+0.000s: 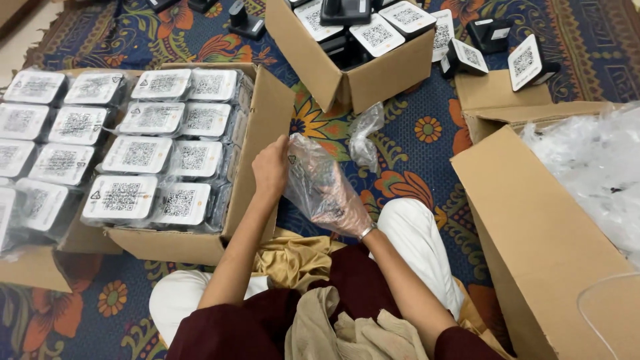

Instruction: The person packs electronic items with QR codes into cardboard boxes while sitting on the floor.

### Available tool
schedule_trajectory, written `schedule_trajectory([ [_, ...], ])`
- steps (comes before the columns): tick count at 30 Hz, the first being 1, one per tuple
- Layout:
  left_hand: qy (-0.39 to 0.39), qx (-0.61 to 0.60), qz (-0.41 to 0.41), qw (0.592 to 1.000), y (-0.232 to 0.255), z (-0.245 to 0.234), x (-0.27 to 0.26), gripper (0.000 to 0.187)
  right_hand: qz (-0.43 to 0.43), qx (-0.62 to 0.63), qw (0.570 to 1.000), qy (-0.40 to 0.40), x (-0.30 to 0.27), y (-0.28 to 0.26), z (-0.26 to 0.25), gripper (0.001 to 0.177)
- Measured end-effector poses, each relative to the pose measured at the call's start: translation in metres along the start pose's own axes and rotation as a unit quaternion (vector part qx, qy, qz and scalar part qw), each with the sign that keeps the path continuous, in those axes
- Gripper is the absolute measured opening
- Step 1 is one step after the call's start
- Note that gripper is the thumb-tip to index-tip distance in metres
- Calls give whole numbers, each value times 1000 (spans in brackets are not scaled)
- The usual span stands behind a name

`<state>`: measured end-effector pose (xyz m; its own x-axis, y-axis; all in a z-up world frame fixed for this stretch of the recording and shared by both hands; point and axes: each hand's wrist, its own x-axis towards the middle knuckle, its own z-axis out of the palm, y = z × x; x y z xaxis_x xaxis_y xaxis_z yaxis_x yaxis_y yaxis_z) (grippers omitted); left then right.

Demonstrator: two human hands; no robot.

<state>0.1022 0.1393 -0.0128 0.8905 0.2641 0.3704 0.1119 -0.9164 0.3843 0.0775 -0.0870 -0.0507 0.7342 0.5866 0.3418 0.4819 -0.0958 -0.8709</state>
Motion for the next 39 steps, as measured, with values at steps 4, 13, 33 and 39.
schedule_trajectory([
  [4,-20,32,-47,998,-18,-2,1,25,54,41,997,33,-1,17,-8,133],
  [13,61,47,-64,995,-46,18,11,39,47,110,986,-118,-29,78,-2,69],
  [33,-173,-7,243,954,133,-7,-54,43,103,-256,950,145,-23,68,-20,101],
  [39,-167,-45,193,966,129,39,-40,47,262,-234,929,112,6,-3,-57,101],
])
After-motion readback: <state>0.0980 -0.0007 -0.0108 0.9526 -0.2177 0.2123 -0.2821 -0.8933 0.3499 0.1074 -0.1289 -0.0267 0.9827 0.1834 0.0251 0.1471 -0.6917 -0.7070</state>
